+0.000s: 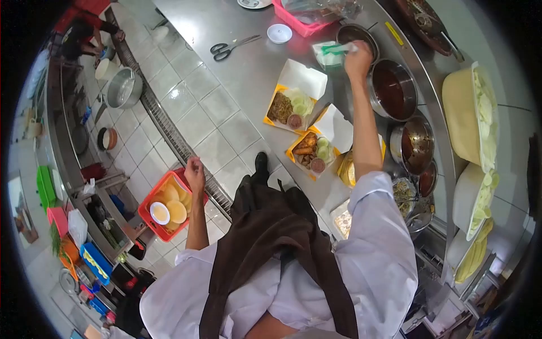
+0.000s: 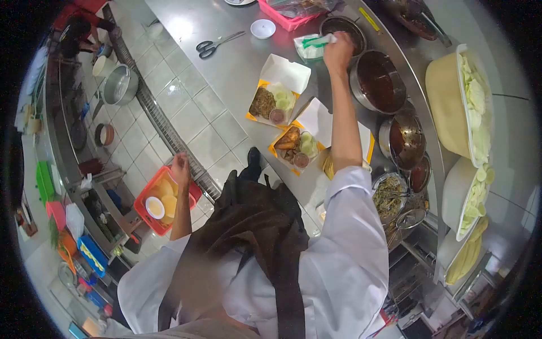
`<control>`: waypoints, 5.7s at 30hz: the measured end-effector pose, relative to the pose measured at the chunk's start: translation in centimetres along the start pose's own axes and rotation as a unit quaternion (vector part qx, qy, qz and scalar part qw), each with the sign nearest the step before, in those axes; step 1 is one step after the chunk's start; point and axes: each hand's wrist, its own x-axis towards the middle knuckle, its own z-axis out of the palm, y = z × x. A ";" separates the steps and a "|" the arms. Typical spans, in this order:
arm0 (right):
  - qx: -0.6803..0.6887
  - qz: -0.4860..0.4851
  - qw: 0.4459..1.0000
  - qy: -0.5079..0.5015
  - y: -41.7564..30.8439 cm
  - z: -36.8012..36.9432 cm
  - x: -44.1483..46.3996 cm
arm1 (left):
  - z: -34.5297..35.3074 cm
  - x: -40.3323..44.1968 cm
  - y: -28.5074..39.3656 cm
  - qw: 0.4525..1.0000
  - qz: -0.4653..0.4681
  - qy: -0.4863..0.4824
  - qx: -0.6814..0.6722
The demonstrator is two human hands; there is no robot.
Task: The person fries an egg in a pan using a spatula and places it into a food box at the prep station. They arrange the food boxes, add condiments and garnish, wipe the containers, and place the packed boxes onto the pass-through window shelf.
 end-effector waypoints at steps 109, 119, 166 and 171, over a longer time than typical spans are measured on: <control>-0.149 0.287 0.945 -0.051 -0.3 -19.4 -34.5 | 19.9 -4.0 27.0 0.768 0.062 -0.635 -0.061; -0.243 0.295 0.872 -0.305 0.1 -18.0 -35.4 | 16.1 -0.5 22.1 0.882 0.025 -0.470 -0.004; -0.100 0.257 0.941 -0.197 0.9 -19.5 -34.9 | 12.6 -0.9 20.2 0.861 0.007 -0.501 0.091; -0.131 0.307 0.924 -0.186 1.6 -18.2 -36.3 | 13.0 -1.0 19.9 0.868 0.031 -0.483 0.113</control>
